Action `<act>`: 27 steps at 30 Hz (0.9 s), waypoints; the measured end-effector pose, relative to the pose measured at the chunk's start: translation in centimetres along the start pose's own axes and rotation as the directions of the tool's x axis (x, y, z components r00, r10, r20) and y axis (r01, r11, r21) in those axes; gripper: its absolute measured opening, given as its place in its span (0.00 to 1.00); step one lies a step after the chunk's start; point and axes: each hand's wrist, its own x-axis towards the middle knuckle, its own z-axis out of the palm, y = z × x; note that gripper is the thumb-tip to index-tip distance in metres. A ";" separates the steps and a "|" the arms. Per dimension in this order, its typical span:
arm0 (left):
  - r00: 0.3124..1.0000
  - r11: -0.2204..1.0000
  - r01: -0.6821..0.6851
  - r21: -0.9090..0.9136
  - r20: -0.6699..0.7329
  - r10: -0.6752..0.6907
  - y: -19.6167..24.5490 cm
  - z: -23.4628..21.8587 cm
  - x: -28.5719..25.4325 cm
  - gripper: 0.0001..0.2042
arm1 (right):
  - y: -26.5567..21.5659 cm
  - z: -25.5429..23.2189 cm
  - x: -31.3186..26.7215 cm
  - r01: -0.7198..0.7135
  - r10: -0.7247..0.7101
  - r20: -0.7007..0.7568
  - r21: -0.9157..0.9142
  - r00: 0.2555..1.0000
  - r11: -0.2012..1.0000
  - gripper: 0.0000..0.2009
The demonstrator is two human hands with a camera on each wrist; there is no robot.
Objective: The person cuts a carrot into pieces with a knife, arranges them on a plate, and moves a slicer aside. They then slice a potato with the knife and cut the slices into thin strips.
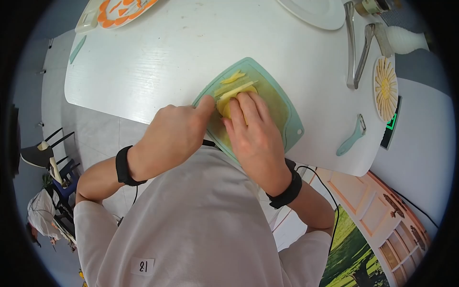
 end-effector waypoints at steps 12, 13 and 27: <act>0.999 0.992 0.021 0.126 0.046 -0.027 0.3 -0.3 -0.9 0.09 | 0.2 0.1 0.0 0.029 -0.029 0.000 0.012 1.000 0.999 0.21; 0.999 0.992 0.016 0.127 0.043 -0.022 0.2 -0.3 -0.9 0.09 | 0.2 0.1 0.0 0.029 -0.029 0.002 0.012 1.000 1.000 0.21; 0.999 0.996 -0.011 0.092 0.049 0.007 -0.9 0.2 -0.7 0.11 | 0.2 0.1 0.1 0.041 -0.041 -0.005 0.010 0.999 0.999 0.21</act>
